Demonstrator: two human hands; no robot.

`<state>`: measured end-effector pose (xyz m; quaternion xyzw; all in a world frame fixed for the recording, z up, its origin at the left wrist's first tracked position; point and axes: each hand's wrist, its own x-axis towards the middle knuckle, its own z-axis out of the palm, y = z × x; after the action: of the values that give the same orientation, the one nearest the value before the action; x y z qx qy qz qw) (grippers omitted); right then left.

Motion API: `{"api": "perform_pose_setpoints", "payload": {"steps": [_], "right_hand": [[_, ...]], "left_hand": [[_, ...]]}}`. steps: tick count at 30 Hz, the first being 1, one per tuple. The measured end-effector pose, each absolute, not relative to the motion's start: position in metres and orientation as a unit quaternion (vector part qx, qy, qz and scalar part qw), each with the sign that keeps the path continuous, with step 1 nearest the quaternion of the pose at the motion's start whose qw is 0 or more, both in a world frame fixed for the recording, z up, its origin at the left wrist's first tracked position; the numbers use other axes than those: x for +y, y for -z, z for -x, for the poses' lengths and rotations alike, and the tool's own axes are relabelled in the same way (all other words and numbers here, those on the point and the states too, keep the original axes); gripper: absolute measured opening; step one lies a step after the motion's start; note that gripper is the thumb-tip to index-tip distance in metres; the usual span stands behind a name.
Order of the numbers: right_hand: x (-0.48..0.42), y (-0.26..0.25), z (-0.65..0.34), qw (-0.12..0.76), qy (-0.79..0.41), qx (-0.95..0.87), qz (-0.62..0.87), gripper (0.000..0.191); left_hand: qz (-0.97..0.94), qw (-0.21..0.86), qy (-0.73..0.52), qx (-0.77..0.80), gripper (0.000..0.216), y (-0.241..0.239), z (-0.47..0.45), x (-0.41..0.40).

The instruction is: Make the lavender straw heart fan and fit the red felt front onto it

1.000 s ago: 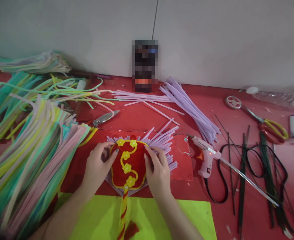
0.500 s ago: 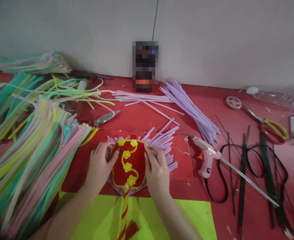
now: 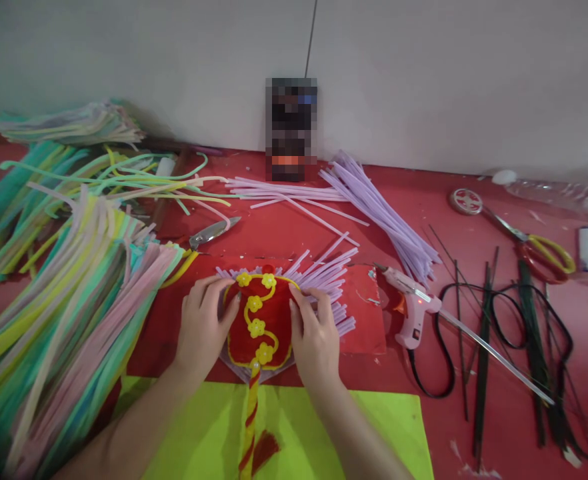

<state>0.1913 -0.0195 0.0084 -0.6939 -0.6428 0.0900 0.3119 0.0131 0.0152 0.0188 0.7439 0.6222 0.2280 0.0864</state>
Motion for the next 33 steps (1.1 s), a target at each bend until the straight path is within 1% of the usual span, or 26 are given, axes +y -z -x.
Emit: {"api": "perform_pose_setpoints", "payload": {"steps": [3, 6, 9, 11, 15, 23, 33], "right_hand": [[-0.0199, -0.0069, -0.1919, 0.309, -0.084, -0.643, 0.696, 0.029], [-0.0207, -0.0049, -0.1925, 0.305, -0.088, -0.641, 0.698, 0.03], [-0.0209, -0.0051, -0.1922, 0.306, -0.096, -0.641, 0.698, 0.031], [-0.0207, -0.0069, -0.1914, 0.306, -0.096, -0.64, 0.698, 0.03], [-0.0199, -0.0099, -0.1904, 0.303, -0.098, -0.634, 0.705, 0.03], [-0.0194, -0.0038, -0.1938, 0.318, -0.098, -0.637, 0.695, 0.03], [-0.0151, -0.0017, -0.1997, 0.342, -0.16, -0.624, 0.684, 0.029]], "left_hand": [[-0.765, 0.063, -0.256, 0.587, 0.021, -0.0187, -0.0111, 0.015], [-0.801, 0.086, -0.27, 0.528, 0.031, -0.0208, -0.0096, 0.0144], [-0.846, 0.118, -0.22, 0.471, 0.045, -0.0232, -0.009, 0.0135], [-0.864, 0.137, -0.176, 0.451, 0.049, -0.0238, -0.0089, 0.0138], [-0.871, 0.162, -0.142, 0.442, 0.046, -0.0228, -0.0086, 0.0167], [-0.875, 0.145, -0.136, 0.441, 0.045, -0.0189, -0.0083, 0.0181], [-0.876, 0.137, -0.118, 0.446, 0.045, -0.0193, -0.0084, 0.0161]]}}
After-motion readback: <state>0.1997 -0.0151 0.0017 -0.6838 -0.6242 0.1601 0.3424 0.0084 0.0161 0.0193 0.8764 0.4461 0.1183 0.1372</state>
